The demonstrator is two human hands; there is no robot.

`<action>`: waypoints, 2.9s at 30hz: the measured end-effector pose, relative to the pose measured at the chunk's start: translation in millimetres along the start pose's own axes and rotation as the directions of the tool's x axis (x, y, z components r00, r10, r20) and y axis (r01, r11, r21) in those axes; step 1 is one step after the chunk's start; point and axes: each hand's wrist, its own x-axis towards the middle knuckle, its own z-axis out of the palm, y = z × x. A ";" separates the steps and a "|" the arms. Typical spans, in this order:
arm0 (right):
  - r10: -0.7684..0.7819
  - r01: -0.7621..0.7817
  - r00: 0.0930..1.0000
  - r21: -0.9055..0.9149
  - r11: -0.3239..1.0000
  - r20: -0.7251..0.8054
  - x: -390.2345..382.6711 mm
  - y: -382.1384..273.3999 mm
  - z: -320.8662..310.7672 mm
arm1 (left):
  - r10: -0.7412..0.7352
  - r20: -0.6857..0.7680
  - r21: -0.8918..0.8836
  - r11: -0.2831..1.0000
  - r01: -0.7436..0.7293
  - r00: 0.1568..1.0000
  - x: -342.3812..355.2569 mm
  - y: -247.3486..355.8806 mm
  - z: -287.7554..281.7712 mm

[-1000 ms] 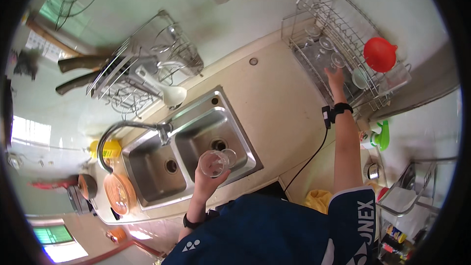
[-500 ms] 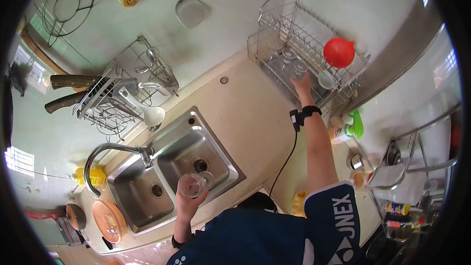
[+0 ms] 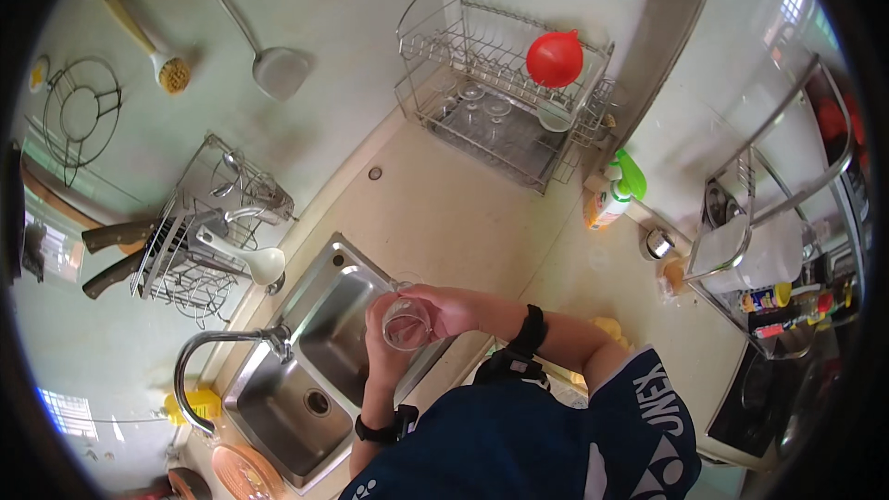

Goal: The recorder places glasses in a drying rack and then cleans a rice paddle.

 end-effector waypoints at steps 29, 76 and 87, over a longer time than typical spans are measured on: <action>-0.927 -0.408 -0.372 -0.889 0.207 -0.046 -71.0 -191.0 -196.1 | -0.342 0.075 -0.065 0.935 0.347 0.937 -40.2 -12.9 -14.1; -0.149 0.014 0.977 -0.657 0.754 -0.150 239.8 248.7 169.2 | -0.486 -0.812 -0.583 0.666 0.465 -0.323 -512.2 -134.2 -419.0; 0.138 -0.354 0.931 -0.740 0.572 -0.339 405.7 422.7 190.1 | -0.801 -0.589 -0.676 0.560 0.478 0.105 -555.0 -238.5 -494.2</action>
